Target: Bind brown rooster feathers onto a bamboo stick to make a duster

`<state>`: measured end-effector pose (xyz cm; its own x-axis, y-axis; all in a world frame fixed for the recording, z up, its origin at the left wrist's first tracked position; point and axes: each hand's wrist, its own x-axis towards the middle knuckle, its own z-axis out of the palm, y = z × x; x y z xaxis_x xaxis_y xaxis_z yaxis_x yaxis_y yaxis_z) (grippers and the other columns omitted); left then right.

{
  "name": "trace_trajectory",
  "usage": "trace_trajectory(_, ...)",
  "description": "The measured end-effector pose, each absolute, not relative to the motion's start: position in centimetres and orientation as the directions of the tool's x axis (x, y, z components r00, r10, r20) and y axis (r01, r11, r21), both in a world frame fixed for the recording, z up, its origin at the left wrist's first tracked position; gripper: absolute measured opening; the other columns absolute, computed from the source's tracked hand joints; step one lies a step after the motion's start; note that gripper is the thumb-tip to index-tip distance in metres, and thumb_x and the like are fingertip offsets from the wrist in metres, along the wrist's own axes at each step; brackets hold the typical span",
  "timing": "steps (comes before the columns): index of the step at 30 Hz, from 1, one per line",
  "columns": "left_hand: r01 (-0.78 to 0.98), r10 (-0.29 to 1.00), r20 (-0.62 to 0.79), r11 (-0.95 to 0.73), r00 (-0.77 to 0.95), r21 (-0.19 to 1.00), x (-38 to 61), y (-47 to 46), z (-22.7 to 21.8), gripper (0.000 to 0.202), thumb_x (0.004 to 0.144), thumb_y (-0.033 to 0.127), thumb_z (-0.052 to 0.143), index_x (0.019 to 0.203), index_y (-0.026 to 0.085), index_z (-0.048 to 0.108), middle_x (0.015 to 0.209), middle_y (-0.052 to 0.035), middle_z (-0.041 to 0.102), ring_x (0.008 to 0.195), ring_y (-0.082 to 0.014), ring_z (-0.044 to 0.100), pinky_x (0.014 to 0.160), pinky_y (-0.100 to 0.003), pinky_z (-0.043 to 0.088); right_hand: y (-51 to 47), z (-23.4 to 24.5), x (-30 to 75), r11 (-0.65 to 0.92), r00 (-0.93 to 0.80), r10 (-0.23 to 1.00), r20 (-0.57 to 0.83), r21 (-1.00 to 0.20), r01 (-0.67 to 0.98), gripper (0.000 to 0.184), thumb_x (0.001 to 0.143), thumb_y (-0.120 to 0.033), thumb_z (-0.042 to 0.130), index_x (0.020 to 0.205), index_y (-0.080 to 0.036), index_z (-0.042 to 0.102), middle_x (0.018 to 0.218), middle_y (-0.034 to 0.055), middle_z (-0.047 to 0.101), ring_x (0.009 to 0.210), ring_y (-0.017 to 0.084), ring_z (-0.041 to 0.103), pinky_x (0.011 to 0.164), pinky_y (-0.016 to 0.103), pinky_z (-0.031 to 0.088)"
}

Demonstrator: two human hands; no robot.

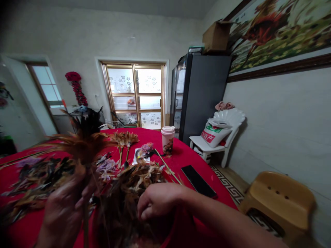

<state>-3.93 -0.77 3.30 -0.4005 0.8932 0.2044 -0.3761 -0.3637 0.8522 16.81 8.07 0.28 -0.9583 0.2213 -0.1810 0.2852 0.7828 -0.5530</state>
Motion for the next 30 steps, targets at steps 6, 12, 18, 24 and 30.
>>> trace_trajectory(6,-0.388,0.909,0.2,-0.344,-0.366,0.855,-4.2,-0.6,2.9,0.017,0.071,0.024,0.062,0.058,0.015,0.059,0.044,0.0042,0.044,0.039,-0.0047,0.035,0.032,-0.013,0.024,9.1,2.4,16.6,0.69,-0.854,0.519,0.041,-0.61,0.39,0.012,0.078,-0.015,0.056,0.082,-0.015,0.067,0.07,-0.0023,0.062,0.062,0.009,0.055,0.057,0.015,0.038)
trace_trajectory(12,-0.396,0.901,0.161,-0.329,-0.402,0.857,-4.6,0.0,2.2,0.02,0.068,0.028,0.066,0.057,0.015,0.056,0.045,0.0039,0.045,0.04,-0.0054,0.036,0.033,-0.014,0.025,8.3,0.7,13.4,0.794,-0.782,0.59,0.199,-0.318,0.518,0.008,0.075,-0.019,0.059,0.076,-0.015,0.066,0.082,0.0039,0.066,0.074,0.014,0.058,0.064,0.02,0.038)
trace_trajectory(18,-0.42,0.919,0.146,-0.304,-0.367,0.855,-4.2,-0.4,2.8,0.021,0.07,0.029,0.066,0.058,0.015,0.054,0.044,0.0052,0.042,0.037,-0.0047,0.031,0.034,-0.016,0.027,8.5,-0.2,12.2,0.773,-0.775,0.623,0.109,-0.238,0.588,0.009,0.072,-0.017,0.058,0.071,-0.014,0.066,0.076,0.0057,0.065,0.069,0.016,0.057,0.058,0.023,0.036)
trace_trajectory(24,-0.431,0.92,0.114,-0.282,-0.375,0.857,-4.4,0.0,2.3,0.022,0.068,0.031,0.068,0.06,0.015,0.056,0.043,0.0054,0.042,0.036,-0.0043,0.031,0.033,-0.015,0.026,10.1,1.1,13.5,0.468,-0.696,0.698,0.168,-0.843,0.266,0.007,0.069,-0.017,0.06,0.071,-0.014,0.065,0.064,-0.0018,0.059,0.058,0.009,0.05,0.055,0.019,0.036)
trace_trajectory(30,-0.505,0.945,0.088,-0.246,-0.316,0.828,-4.5,0.8,1.3,0.023,0.064,0.031,0.072,0.061,0.015,0.056,0.041,0.0057,0.044,0.034,-0.0025,0.031,0.031,-0.012,0.018,10.3,2.1,13.5,-0.02,-0.626,0.778,0.051,-0.994,-0.106,0.023,0.067,-0.032,0.066,0.071,-0.013,0.055,0.046,-0.0062,0.051,0.035,0.004,0.038,0.038,0.015,0.025)
